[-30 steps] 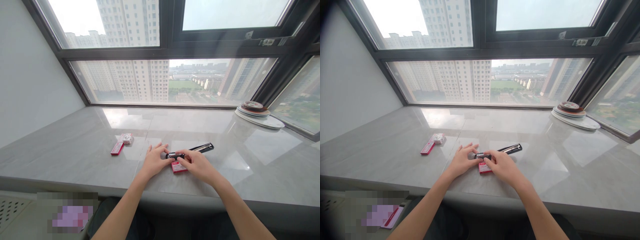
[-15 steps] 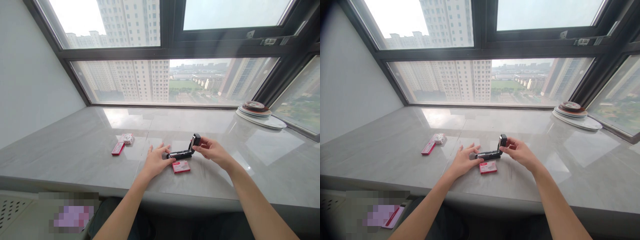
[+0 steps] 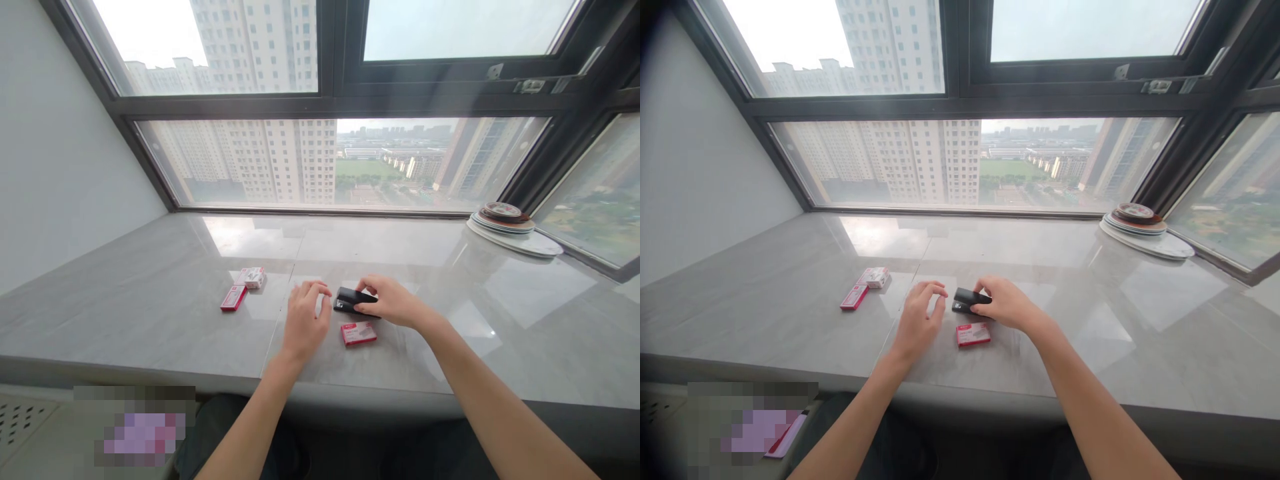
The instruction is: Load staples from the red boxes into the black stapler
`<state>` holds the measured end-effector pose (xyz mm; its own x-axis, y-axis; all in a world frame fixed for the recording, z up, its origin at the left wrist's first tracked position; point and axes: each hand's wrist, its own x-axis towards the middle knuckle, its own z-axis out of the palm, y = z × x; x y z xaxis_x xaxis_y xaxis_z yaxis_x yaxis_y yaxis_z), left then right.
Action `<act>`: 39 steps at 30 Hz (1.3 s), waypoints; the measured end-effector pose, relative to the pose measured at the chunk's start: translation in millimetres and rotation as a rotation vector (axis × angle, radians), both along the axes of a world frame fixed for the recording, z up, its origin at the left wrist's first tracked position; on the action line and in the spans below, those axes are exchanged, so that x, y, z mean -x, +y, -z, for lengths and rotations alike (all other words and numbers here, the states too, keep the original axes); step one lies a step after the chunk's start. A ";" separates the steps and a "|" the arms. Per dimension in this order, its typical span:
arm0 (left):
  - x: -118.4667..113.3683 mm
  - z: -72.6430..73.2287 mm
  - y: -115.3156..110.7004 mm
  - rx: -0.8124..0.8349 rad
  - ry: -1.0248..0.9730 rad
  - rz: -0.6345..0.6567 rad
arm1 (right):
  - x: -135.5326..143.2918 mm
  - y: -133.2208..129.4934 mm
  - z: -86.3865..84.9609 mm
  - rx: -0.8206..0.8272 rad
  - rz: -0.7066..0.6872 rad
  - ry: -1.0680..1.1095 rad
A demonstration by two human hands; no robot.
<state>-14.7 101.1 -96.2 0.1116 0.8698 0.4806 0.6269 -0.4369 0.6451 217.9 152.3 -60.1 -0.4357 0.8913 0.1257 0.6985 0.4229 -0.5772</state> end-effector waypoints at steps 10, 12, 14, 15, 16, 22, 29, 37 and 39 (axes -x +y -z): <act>-14.2 -24.7 -25.0 0.086 0.456 0.587 | -3.6 -12.1 26.2 0.120 0.178 0.304; 3.3 -26.4 -20.4 0.152 0.437 0.504 | -2.1 -22.0 31.6 0.190 0.216 0.387; 22.8 -28.9 -15.2 0.230 0.397 0.425 | 0.7 -32.4 36.5 0.274 0.238 0.463; 31.6 -30.0 -12.5 0.258 0.380 0.391 | 2.4 -37.3 38.8 0.306 0.239 0.495; 39.2 -30.8 -10.0 0.275 0.368 0.365 | 4.3 -41.6 41.0 0.329 0.232 0.523; 51.6 -23.6 -0.5 0.295 0.303 0.300 | 14.2 -54.0 51.7 0.312 0.282 0.586; 23.5 -11.8 -3.3 0.305 0.195 0.349 | 22.1 -58.1 50.4 0.234 0.342 0.537; 3.7 -8.5 -8.0 0.313 0.138 0.352 | 26.0 -60.0 47.2 0.160 0.360 0.491; 6.2 -8.6 -8.7 0.298 0.108 0.333 | 25.8 -60.3 47.8 0.132 0.383 0.479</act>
<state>-20.9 92.4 -87.6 0.4438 0.8768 0.1852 0.5544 -0.4310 0.7119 192.1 92.0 -107.9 -0.0044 0.9943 0.1065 0.4371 0.0977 -0.8941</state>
